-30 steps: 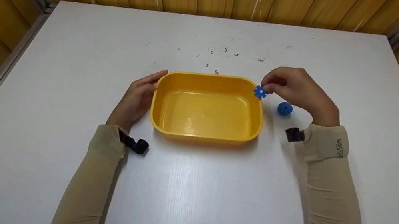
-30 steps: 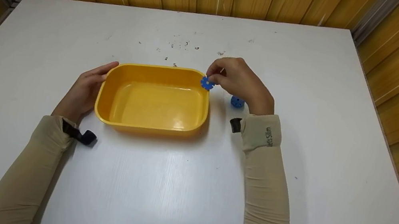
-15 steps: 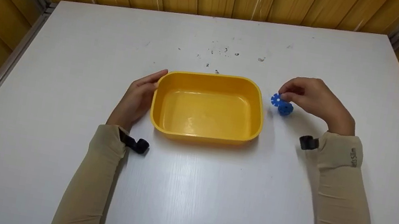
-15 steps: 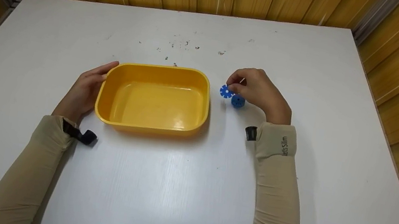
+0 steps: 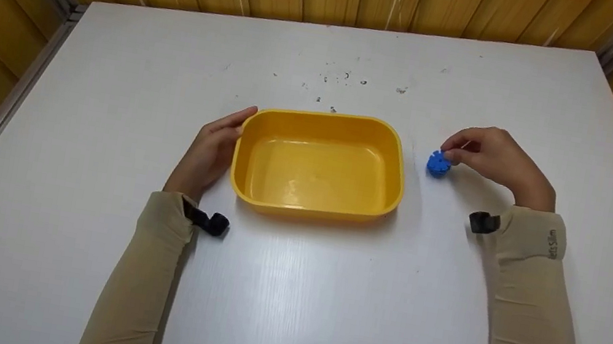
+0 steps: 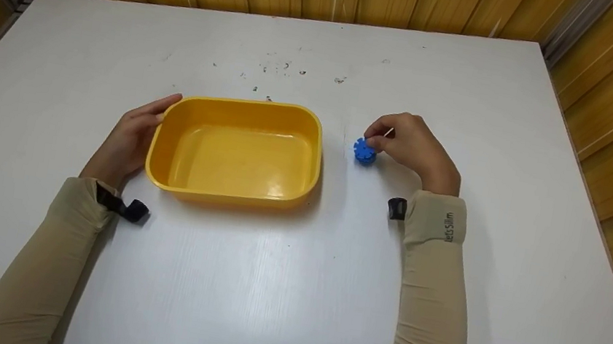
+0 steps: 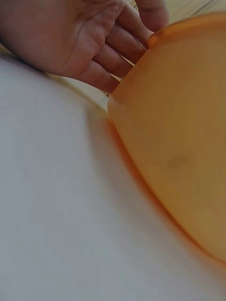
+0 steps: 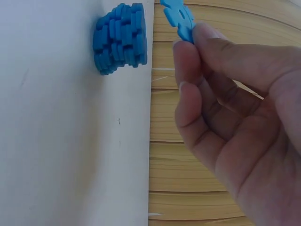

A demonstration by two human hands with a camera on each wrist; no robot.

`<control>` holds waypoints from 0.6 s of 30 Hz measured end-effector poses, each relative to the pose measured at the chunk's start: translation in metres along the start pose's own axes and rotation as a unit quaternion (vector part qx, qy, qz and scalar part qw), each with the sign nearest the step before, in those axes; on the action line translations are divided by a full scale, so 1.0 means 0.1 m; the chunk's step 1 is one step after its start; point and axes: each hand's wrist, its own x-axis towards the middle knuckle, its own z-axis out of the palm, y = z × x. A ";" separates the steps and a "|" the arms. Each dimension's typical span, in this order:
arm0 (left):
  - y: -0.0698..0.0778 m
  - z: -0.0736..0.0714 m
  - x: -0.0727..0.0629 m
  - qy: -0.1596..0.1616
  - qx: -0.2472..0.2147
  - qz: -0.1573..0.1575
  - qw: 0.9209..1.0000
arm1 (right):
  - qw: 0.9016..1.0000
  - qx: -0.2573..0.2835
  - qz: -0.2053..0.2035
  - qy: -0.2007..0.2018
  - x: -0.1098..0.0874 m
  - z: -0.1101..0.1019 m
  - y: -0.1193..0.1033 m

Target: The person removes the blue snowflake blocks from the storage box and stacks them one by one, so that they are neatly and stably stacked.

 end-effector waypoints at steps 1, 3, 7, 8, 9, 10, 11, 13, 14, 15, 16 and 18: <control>0.00 0.00 0.00 0.000 0.000 0.000 1.000 | 1.000 0.000 0.001 0.000 0.00 0.00 0.01; 0.00 0.00 0.00 0.002 0.001 -0.002 1.000 | 1.000 -0.002 0.001 0.002 0.01 0.00 0.04; 0.01 0.00 0.00 0.004 0.000 -0.004 1.000 | 1.000 -0.001 0.004 0.004 0.01 0.00 0.06; 0.01 0.00 0.00 0.005 0.000 -0.004 1.000 | 1.000 -0.001 0.005 0.004 0.01 0.00 0.07; 0.01 0.00 -0.01 0.004 0.000 -0.003 1.000 | 1.000 0.000 0.006 0.006 0.01 0.01 0.07; 0.01 0.01 -0.01 0.003 0.000 -0.002 1.000 | 1.000 -0.001 0.007 0.008 0.01 0.01 0.08; 0.01 0.01 -0.02 0.002 -0.002 -0.002 1.000 | 1.000 0.000 0.008 0.010 0.01 0.01 0.08; 0.00 0.01 -0.02 0.000 -0.004 0.000 1.000 | 1.000 0.000 0.008 0.013 0.01 0.01 0.09; 0.01 0.01 -0.02 -0.001 -0.004 0.001 1.000 | 1.000 0.000 0.007 0.016 0.01 0.01 0.10; 0.01 0.01 -0.02 -0.004 -0.004 0.002 1.000 | 1.000 0.000 0.007 0.017 0.01 0.01 0.10; 0.01 0.01 -0.02 -0.005 -0.004 0.003 1.000 | 1.000 0.001 0.007 0.017 0.01 0.02 0.10; 0.01 0.01 -0.02 -0.009 -0.004 0.005 1.000 | 1.000 0.001 0.011 0.016 0.01 0.02 0.11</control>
